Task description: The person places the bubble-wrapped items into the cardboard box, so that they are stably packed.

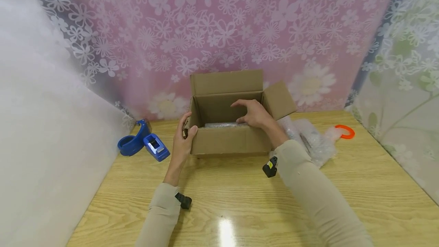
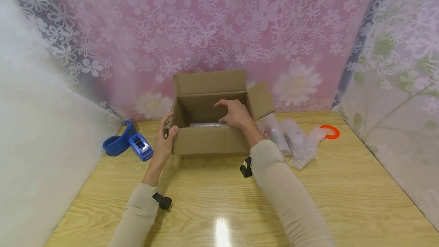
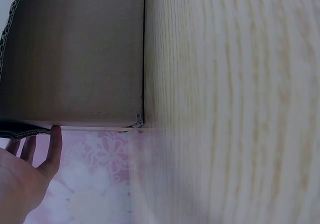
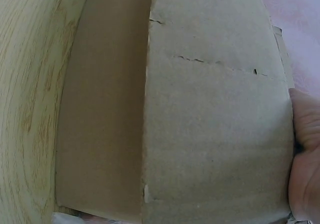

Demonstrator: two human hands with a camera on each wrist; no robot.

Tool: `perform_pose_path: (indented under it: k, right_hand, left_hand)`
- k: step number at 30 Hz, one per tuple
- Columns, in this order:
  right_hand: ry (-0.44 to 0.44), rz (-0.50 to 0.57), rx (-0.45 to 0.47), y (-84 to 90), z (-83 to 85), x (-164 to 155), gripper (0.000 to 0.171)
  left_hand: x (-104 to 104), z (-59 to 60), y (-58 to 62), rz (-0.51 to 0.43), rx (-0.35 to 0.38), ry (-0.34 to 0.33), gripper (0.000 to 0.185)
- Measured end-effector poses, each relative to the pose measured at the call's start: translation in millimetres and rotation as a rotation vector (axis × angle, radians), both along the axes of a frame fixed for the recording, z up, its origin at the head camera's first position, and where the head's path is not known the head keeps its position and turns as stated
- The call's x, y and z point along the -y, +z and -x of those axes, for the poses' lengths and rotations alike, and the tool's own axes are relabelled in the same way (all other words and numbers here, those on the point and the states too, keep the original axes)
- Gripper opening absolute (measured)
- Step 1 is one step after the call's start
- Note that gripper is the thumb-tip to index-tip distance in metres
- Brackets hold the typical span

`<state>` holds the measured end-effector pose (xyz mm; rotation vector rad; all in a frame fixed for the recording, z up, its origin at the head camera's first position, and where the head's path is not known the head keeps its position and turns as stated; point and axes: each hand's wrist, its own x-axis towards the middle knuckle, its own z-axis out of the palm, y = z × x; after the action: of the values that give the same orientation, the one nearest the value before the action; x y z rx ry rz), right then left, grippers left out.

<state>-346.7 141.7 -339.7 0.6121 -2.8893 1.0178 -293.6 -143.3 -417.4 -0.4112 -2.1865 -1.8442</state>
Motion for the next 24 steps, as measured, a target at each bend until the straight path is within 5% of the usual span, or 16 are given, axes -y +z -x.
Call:
perform_pose_path:
  k: [13,24]
  right_hand:
    - [0.007,0.03,0.038,-0.6,-1.5,0.4,0.054]
    - [0.063,0.097,-0.169,-5.3,-9.7,-1.2,0.035]
  left_hand:
    - [-0.3,-1.0,0.5,-0.007,-0.007,-0.015,0.058]
    - [-0.6,-0.7,0.4,-0.001,-0.003,0.013,0.057]
